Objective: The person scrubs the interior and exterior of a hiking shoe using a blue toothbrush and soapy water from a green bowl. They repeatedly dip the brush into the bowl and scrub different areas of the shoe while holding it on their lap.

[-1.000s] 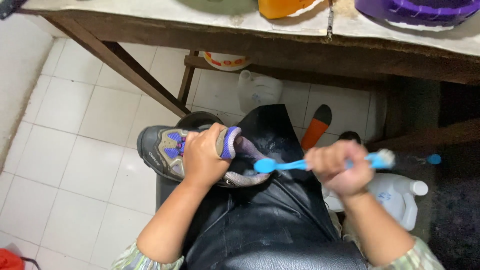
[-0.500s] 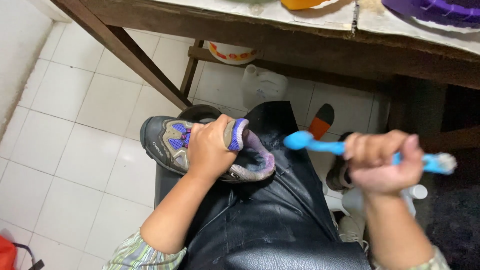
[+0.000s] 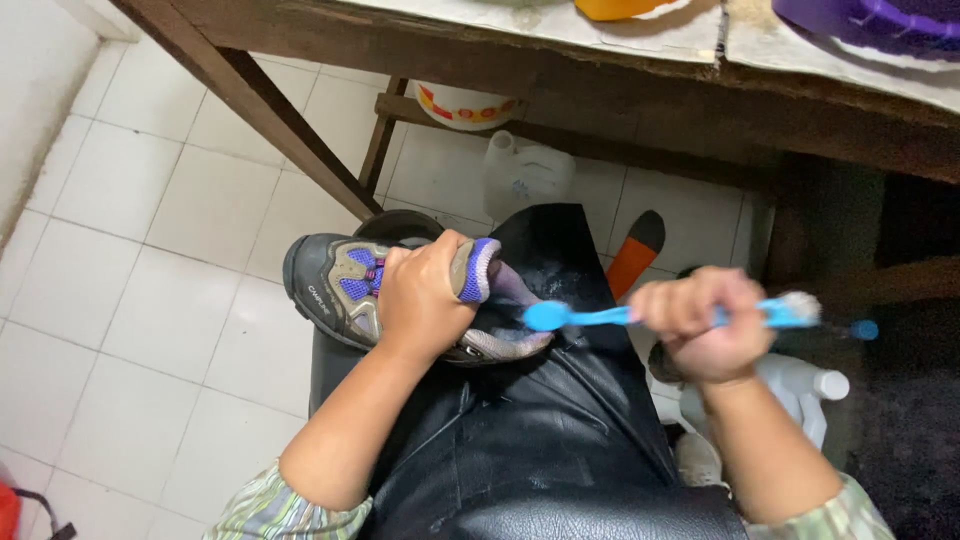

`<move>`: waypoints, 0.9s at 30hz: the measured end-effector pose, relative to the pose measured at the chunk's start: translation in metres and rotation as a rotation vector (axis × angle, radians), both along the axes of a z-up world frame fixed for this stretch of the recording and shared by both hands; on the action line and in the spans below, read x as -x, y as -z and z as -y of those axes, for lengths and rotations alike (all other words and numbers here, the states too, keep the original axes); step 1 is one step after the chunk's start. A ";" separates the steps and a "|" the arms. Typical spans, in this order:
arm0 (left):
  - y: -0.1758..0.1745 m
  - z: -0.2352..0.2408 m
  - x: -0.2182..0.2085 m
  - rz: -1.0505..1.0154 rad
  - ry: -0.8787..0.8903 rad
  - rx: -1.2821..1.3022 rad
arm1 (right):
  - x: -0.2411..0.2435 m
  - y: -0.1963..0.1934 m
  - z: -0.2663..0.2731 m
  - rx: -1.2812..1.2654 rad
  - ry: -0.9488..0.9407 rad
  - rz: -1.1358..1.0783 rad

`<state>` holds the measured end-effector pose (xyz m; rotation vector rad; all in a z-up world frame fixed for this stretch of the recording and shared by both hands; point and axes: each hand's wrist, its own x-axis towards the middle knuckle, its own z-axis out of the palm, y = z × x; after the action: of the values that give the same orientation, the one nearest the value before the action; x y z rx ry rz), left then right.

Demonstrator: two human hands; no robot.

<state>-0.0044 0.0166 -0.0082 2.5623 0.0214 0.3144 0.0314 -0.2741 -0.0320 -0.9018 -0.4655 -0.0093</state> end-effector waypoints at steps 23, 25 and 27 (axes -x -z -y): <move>-0.013 0.001 -0.007 -0.149 0.018 0.021 | -0.012 -0.040 0.026 0.190 0.289 -0.080; -0.013 0.002 -0.007 -0.160 0.021 0.022 | 0.006 -0.055 0.001 0.139 0.273 -0.099; -0.013 0.002 -0.009 -0.091 0.046 0.048 | 0.029 -0.050 -0.037 0.073 -0.084 -0.037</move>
<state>0.0043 0.0149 0.0049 2.5234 0.0039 0.1780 0.0025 -0.2373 0.0183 -0.9522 -0.4707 0.1013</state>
